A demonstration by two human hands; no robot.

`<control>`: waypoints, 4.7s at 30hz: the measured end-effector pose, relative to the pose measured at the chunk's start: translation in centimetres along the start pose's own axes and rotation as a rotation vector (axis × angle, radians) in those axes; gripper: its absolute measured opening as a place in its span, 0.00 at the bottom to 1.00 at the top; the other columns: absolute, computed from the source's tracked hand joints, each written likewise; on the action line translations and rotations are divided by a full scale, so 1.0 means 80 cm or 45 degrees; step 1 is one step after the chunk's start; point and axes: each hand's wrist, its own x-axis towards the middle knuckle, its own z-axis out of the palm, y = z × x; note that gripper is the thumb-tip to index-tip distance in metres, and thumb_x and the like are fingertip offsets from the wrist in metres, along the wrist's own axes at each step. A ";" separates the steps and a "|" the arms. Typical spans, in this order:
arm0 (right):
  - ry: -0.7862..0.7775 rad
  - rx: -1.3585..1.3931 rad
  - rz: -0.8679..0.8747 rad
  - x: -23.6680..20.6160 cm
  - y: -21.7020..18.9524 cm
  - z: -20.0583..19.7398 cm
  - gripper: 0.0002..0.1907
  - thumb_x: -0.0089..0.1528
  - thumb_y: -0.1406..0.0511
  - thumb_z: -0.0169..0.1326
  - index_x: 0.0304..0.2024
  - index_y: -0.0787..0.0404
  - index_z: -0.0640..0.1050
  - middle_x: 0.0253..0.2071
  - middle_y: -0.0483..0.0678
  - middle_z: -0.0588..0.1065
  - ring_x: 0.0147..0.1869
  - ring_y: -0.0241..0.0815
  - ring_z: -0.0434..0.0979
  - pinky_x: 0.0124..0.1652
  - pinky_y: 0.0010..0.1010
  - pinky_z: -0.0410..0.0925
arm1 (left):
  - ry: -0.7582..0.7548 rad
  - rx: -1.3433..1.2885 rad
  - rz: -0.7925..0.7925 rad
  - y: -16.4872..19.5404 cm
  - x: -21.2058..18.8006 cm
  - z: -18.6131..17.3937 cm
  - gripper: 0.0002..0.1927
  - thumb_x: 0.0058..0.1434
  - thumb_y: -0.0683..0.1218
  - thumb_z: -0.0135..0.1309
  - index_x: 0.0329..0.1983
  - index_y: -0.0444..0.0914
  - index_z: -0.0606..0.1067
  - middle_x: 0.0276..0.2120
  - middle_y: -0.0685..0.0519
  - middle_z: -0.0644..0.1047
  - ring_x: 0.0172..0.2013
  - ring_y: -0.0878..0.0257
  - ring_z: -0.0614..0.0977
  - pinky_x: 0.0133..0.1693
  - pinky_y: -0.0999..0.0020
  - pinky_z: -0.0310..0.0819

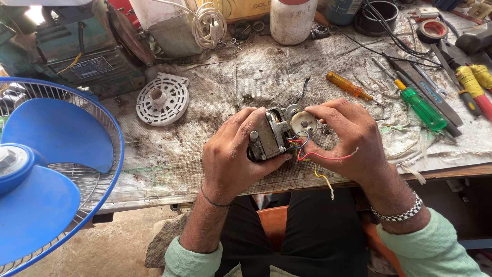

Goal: The person repairs an electric fan motor at a cluttered workbench. They hold the motor housing with one hand and use a screwdriver to loosen and tighten screws on the motor, repositioning the motor and adjusting wires between screwing actions.

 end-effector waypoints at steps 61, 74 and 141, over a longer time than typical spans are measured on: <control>0.025 -0.079 -0.156 -0.006 0.009 0.003 0.23 0.52 0.55 0.72 0.36 0.65 0.78 0.31 0.51 0.74 0.34 0.48 0.76 0.35 0.40 0.68 | 0.139 0.028 -0.017 0.001 -0.007 -0.003 0.50 0.48 0.68 0.75 0.64 0.36 0.67 0.55 0.45 0.75 0.60 0.49 0.76 0.62 0.50 0.73; 0.023 -0.037 -0.131 -0.007 0.009 0.002 0.25 0.50 0.54 0.73 0.34 0.65 0.77 0.31 0.52 0.74 0.35 0.49 0.77 0.36 0.40 0.70 | 0.136 0.032 -0.034 0.002 -0.008 -0.004 0.49 0.49 0.67 0.75 0.64 0.37 0.68 0.54 0.46 0.75 0.60 0.50 0.76 0.61 0.52 0.72; -0.135 -0.770 0.643 -0.007 0.051 -0.093 0.19 0.62 0.66 0.58 0.56 0.64 0.81 0.44 0.58 0.79 0.44 0.55 0.82 0.46 0.44 0.74 | 0.072 0.123 -0.068 -0.005 0.000 0.008 0.35 0.65 0.54 0.63 0.64 0.25 0.67 0.56 0.33 0.76 0.59 0.41 0.78 0.62 0.48 0.74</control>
